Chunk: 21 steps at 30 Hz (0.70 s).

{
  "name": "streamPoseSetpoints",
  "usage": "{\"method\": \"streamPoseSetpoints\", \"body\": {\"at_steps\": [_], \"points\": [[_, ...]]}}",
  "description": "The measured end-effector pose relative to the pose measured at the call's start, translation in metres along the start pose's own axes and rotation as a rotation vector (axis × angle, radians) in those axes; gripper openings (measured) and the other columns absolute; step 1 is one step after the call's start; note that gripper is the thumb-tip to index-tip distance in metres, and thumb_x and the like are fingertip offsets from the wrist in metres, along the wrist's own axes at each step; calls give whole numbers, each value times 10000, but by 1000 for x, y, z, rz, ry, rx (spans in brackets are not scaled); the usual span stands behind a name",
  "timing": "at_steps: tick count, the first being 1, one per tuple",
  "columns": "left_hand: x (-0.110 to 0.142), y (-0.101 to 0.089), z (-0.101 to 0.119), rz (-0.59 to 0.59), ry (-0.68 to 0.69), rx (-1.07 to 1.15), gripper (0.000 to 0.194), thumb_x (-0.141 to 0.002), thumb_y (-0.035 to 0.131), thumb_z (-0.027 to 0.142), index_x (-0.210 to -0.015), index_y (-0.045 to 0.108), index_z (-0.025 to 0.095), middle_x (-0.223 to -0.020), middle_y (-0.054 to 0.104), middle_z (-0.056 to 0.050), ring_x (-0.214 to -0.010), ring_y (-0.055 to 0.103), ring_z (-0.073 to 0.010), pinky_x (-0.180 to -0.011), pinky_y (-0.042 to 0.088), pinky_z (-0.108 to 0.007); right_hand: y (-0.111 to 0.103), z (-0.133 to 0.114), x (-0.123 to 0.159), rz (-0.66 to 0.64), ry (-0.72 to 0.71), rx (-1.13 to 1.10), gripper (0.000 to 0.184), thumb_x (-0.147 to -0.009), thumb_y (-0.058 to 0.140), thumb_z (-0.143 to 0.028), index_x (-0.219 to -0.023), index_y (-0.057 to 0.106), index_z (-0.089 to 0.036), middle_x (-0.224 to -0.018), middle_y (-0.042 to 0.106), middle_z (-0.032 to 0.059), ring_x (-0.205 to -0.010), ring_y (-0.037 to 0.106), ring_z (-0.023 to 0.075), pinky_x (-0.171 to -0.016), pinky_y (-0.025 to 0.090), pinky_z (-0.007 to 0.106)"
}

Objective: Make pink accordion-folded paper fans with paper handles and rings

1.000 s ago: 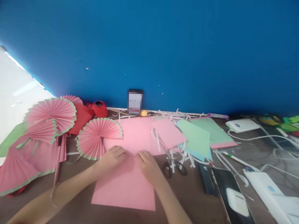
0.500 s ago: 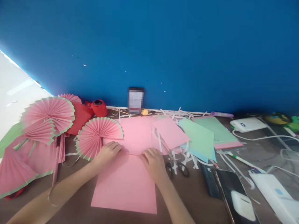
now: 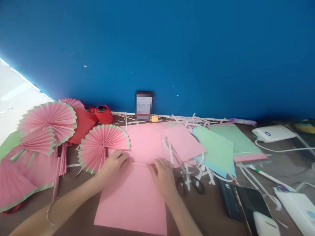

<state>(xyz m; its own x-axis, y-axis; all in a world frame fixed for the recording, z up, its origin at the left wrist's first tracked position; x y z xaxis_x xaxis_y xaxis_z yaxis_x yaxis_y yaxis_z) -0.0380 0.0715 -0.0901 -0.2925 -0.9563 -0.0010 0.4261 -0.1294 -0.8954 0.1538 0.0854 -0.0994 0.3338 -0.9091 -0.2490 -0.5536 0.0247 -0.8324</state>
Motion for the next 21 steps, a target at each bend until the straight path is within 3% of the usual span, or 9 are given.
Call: {"method": "streamPoseSetpoints", "body": {"at_steps": [10, 21], "points": [[-1, 4, 1, -80, -11, -28, 197, -882, 371, 166, -894, 567, 173, -898, 512, -75, -882, 478, -219, -745, 429, -364, 2, -1, 0, 22, 21, 16, 198, -867, 462, -314, -701, 471, -206, -676, 555, 23, -686, 488, 190, -651, 359, 310], [-1, 4, 5, -34, 35, -100, 188, -799, 412, 68, -866, 554, 171, -864, 501, -73, -848, 468, -229, -717, 427, -375, 4, -5, 1, 68, 27, 114, 245, -892, 415, -335, -694, 470, -202, -660, 554, 31, -668, 483, 196, -646, 351, 320]]}}
Point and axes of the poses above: each hand's wrist, its own x-axis away from the middle knuckle, its own y-axis out of the palm, z = x × y, the point moved 5 cm from there along -x, towards the middle knuckle
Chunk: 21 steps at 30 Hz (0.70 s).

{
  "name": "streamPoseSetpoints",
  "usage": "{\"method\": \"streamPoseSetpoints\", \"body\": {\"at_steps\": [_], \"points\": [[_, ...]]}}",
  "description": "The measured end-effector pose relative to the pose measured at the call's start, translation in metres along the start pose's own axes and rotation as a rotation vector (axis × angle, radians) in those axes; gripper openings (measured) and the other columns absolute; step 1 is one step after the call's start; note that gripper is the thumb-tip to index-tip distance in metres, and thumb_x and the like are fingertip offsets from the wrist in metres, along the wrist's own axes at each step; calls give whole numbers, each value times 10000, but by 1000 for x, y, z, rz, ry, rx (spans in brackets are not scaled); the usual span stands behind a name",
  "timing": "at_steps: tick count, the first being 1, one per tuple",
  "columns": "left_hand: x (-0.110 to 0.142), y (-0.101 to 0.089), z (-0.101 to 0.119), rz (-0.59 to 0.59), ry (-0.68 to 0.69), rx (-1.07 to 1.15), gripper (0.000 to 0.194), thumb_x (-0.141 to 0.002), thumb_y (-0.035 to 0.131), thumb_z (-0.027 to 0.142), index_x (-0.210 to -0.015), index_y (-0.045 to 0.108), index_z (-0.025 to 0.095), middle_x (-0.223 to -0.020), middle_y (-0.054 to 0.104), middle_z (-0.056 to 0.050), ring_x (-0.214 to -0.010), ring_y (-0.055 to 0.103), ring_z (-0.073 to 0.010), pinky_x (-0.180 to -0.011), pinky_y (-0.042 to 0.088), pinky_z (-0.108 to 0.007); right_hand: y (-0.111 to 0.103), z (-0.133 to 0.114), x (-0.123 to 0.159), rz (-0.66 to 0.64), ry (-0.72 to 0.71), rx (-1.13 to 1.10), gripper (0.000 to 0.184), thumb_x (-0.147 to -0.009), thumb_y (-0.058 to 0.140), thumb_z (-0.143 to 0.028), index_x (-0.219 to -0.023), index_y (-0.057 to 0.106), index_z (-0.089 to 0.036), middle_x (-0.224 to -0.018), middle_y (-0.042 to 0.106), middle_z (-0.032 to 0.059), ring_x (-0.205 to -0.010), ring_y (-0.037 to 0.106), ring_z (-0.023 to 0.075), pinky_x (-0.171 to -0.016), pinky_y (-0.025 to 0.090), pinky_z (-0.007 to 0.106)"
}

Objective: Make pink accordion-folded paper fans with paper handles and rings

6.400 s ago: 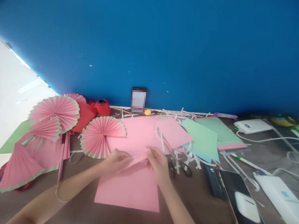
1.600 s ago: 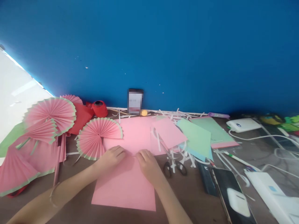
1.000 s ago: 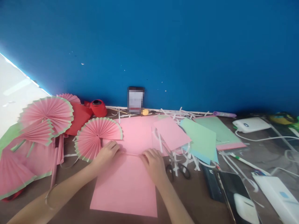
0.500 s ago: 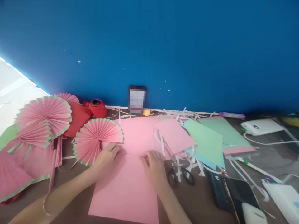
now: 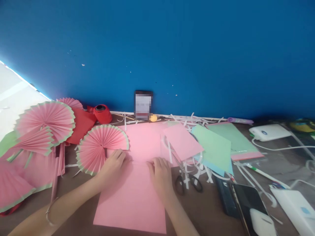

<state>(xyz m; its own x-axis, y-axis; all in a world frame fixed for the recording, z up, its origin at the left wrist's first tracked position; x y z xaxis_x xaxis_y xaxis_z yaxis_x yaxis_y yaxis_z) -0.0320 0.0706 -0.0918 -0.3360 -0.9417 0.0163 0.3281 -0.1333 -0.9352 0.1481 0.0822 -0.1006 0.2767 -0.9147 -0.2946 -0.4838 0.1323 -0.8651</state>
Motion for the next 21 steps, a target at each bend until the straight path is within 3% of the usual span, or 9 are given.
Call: {"method": "streamPoseSetpoints", "body": {"at_steps": [7, 11, 13, 18, 21], "points": [[1, 4, -1, 10, 48, -151, 206, -814, 409, 55, -915, 553, 163, -885, 516, -80, -854, 482, -237, -707, 434, -370, -3, -1, -2, 13, -63, -24, 221, -885, 444, -338, -724, 496, -196, -672, 566, 27, -678, 494, 186, -652, 356, 316], [2, 8, -10, 69, -12, -161, 197, -831, 399, 43, -903, 543, 158, -871, 526, -71, -786, 513, -205, -625, 435, -311, -8, -11, 1, -35, -274, -48, 149, -888, 448, -220, -799, 564, -192, -718, 588, 20, -713, 510, 163, -722, 356, 321], [3, 5, -10, 162, 6, -159, 150, -851, 414, 82, -884, 543, 151, -855, 542, -68, -747, 520, -189, -601, 426, -292, -14, -17, 4, 25, -372, 16, 186, -884, 421, -136, -813, 587, -181, -703, 587, 26, -703, 506, 159, -733, 350, 331], [13, -11, 11, 471, 304, -260, 212, -861, 443, 104, -1036, 541, 174, -995, 602, -80, -875, 515, -212, -740, 394, -359, -33, -35, 14, 208, -508, 161, 167, -817, 499, -44, -889, 615, -142, -682, 590, 43, -684, 510, 160, -718, 371, 337], [21, -15, 18, 538, 448, -230, 214, -860, 436, 77, -996, 566, 178, -948, 635, -51, -866, 519, -186, -752, 376, -340, -38, -52, 24, 208, -626, 159, 198, -799, 512, -19, -922, 616, -134, -727, 616, 56, -734, 545, 168, -770, 384, 360]]}}
Point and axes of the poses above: each hand's wrist, its own x-axis away from the middle knuckle, its own y-axis out of the palm, z = x × y, the point moved 5 cm from there along -x, towards the middle knuckle
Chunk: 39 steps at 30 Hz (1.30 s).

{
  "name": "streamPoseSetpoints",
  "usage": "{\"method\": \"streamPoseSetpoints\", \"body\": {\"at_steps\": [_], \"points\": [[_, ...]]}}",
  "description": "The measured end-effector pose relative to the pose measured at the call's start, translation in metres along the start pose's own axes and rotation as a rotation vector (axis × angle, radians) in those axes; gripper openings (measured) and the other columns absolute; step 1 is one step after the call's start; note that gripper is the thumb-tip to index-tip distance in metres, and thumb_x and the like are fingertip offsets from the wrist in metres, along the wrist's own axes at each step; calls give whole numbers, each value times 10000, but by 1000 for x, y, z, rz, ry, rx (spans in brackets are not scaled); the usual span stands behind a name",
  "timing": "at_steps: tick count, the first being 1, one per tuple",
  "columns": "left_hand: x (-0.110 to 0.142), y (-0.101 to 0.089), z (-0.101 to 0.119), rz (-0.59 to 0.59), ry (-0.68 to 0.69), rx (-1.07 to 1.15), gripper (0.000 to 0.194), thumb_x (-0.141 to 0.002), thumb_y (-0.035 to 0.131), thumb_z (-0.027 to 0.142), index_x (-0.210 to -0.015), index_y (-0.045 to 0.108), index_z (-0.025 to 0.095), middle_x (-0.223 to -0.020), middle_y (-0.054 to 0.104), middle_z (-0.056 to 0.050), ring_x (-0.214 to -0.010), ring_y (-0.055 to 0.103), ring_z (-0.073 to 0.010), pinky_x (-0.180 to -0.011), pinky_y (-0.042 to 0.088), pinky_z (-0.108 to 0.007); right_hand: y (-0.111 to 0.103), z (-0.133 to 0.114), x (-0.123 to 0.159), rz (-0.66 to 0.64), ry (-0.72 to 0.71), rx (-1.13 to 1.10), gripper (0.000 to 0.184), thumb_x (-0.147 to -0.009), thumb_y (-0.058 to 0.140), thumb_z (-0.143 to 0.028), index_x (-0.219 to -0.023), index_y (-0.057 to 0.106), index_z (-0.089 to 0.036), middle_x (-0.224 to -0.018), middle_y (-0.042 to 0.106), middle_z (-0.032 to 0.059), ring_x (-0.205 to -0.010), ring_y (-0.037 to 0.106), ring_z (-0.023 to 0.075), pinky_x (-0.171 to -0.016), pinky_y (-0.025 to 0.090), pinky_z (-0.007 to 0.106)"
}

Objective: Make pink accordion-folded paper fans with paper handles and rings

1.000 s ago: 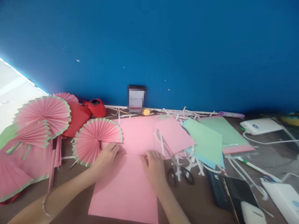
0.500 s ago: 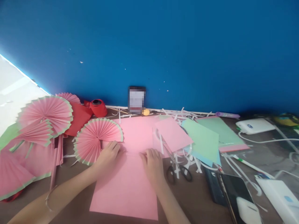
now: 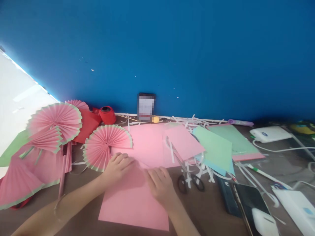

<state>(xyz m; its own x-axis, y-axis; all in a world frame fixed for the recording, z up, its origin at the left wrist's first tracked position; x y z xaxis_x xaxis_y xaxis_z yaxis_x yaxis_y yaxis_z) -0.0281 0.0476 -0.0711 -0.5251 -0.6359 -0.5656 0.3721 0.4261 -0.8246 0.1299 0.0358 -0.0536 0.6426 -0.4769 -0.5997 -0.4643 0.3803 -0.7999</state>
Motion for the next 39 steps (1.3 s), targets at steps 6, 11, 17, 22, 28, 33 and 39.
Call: {"method": "streamPoseSetpoints", "body": {"at_steps": [6, 11, 17, 22, 28, 33, 39], "points": [[4, -6, -9, 132, -47, 227, 175, -878, 452, 118, -907, 602, 204, -844, 674, 1, -824, 564, -127, -769, 410, -293, -5, -1, -1, 7, 13, -213, 298, -839, 408, -49, -1018, 600, -191, -895, 659, 59, -909, 579, 163, -841, 419, 358], [5, 3, -8, 24, -27, 388, 219, -897, 415, 146, -968, 610, 216, -938, 682, -24, -937, 583, -147, -831, 445, -331, -1, 0, 1, -60, -4, -280, 331, -877, 372, -90, -1114, 556, -229, -1062, 649, 66, -1071, 543, 178, -856, 445, 366], [2, -7, -2, 59, -16, 435, 324, -840, 470, 253, -1150, 527, 181, -1057, 631, -103, -1049, 528, -221, -883, 454, -426, 8, -1, -1, -133, 184, 181, 290, -831, 408, -19, -964, 617, -170, -880, 669, 108, -992, 580, 254, -950, 316, 507], [2, 2, 14, -116, 113, 323, 218, -877, 450, 199, -1066, 550, 158, -970, 648, -88, -942, 567, -182, -839, 462, -347, 19, -2, -2, -236, 219, 246, 271, -834, 382, -15, -878, 618, -141, -906, 647, 122, -996, 551, 262, -976, 261, 528], [6, 18, 1, -219, 77, 208, 197, -900, 395, 113, -974, 569, 167, -937, 654, -46, -901, 557, -153, -888, 378, -362, 27, 8, 1, -249, 193, -30, 236, -881, 388, -104, -838, 612, -165, -801, 615, 63, -828, 545, 197, -865, 362, 402], [6, 20, 0, -269, 47, 173, 186, -897, 398, 125, -917, 579, 159, -937, 636, -59, -916, 539, -168, -848, 376, -347, 33, 13, 6, -261, 205, -149, 232, -891, 397, -129, -908, 622, -179, -792, 588, 62, -753, 519, 182, -680, 391, 319], [9, 25, -2, -335, -45, 191, 184, -879, 401, 99, -923, 572, 152, -950, 577, -74, -878, 511, -187, -791, 400, -339, 38, 17, 7, -339, 241, -267, 227, -915, 391, -202, -858, 611, -193, -814, 583, 51, -784, 520, 171, -695, 398, 309]]}}
Point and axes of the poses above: each hand's wrist, its own x-axis away from the middle knuckle, its own y-axis out of the palm, z = x × y, the point moved 5 cm from there along -x, towards the middle knuckle
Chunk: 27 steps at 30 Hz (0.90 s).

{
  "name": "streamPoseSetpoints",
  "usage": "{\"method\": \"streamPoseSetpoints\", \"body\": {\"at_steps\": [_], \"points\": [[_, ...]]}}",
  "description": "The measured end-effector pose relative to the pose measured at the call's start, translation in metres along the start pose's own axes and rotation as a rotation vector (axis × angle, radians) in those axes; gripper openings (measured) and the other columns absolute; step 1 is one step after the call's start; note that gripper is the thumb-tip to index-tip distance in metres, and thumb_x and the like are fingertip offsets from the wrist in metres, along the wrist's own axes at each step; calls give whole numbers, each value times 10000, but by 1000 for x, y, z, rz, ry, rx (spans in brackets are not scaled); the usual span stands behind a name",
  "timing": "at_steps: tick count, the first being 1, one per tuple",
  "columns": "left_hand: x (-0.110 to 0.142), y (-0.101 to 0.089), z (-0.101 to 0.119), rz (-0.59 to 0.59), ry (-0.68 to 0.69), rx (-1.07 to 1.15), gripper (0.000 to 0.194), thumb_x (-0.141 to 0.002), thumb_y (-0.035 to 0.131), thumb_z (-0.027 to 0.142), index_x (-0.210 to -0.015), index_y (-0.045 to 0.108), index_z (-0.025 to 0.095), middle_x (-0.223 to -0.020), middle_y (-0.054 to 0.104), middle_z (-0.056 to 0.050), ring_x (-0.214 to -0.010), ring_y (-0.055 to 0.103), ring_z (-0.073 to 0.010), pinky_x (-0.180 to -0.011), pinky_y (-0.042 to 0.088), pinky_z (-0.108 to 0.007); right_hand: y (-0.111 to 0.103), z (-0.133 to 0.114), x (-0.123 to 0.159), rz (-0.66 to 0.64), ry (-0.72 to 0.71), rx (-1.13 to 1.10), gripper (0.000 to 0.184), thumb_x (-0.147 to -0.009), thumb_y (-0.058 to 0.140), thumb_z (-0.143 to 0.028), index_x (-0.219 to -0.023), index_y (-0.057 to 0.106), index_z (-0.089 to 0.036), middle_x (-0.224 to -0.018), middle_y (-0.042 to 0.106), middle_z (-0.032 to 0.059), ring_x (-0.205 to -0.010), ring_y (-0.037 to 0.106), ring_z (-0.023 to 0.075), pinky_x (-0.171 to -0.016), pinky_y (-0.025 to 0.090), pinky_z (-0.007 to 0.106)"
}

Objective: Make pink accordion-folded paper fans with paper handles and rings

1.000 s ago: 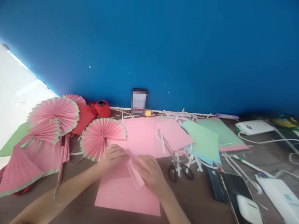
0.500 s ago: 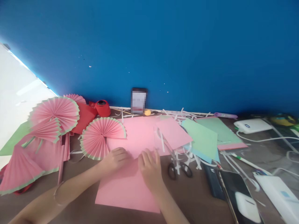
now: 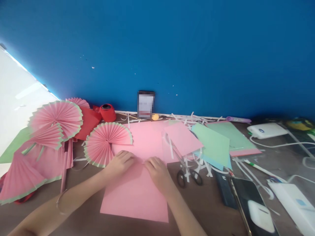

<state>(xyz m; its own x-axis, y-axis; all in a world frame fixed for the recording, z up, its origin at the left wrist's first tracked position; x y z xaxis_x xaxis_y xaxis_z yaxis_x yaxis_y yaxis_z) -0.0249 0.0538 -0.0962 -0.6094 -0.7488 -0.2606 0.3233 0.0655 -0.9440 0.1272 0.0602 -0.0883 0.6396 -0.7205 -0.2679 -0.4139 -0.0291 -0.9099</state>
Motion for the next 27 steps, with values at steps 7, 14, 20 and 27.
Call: {"method": "streamPoseSetpoints", "body": {"at_steps": [7, 14, 20, 27], "points": [[-2, -9, -7, 31, -230, 187, 116, -838, 501, 175, -872, 612, 167, -937, 576, -62, -871, 506, -195, -759, 388, -347, 1, 7, -5, 35, 104, -100, 268, -922, 364, -245, -794, 593, -193, -759, 574, 42, -739, 504, 171, -673, 376, 313], [-5, -12, -13, 66, -458, 339, 101, -784, 570, 230, -757, 665, 208, -849, 610, -31, -829, 510, -186, -756, 390, -351, 0, 10, -7, 92, 250, -100, 194, -868, 455, -242, -722, 577, -202, -719, 584, 17, -718, 506, 168, -653, 328, 299], [-4, -8, -17, 124, -484, 371, 107, -775, 601, 268, -713, 639, 189, -831, 616, -36, -838, 503, -196, -768, 401, -363, 1, 13, -7, 116, 323, -78, 214, -838, 521, -305, -654, 553, -200, -671, 580, 4, -696, 512, 165, -646, 303, 293], [-4, -6, -18, 153, -527, 397, 131, -789, 586, 271, -714, 626, 171, -863, 585, -47, -894, 505, -204, -805, 402, -370, 4, 14, -6, 115, 329, -18, 280, -872, 466, -368, -659, 531, -199, -671, 570, 14, -685, 493, 176, -647, 288, 300]]}}
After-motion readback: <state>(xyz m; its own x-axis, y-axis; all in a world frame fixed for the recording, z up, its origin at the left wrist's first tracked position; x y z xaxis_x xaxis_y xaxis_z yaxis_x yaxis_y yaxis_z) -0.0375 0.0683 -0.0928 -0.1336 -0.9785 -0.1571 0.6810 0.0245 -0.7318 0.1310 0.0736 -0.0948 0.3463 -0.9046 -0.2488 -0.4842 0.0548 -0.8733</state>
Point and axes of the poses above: each hand's wrist, its own x-axis away from the middle knuckle, its own y-axis out of the palm, z = x × y, the point moved 5 cm from there along -x, towards the middle knuckle
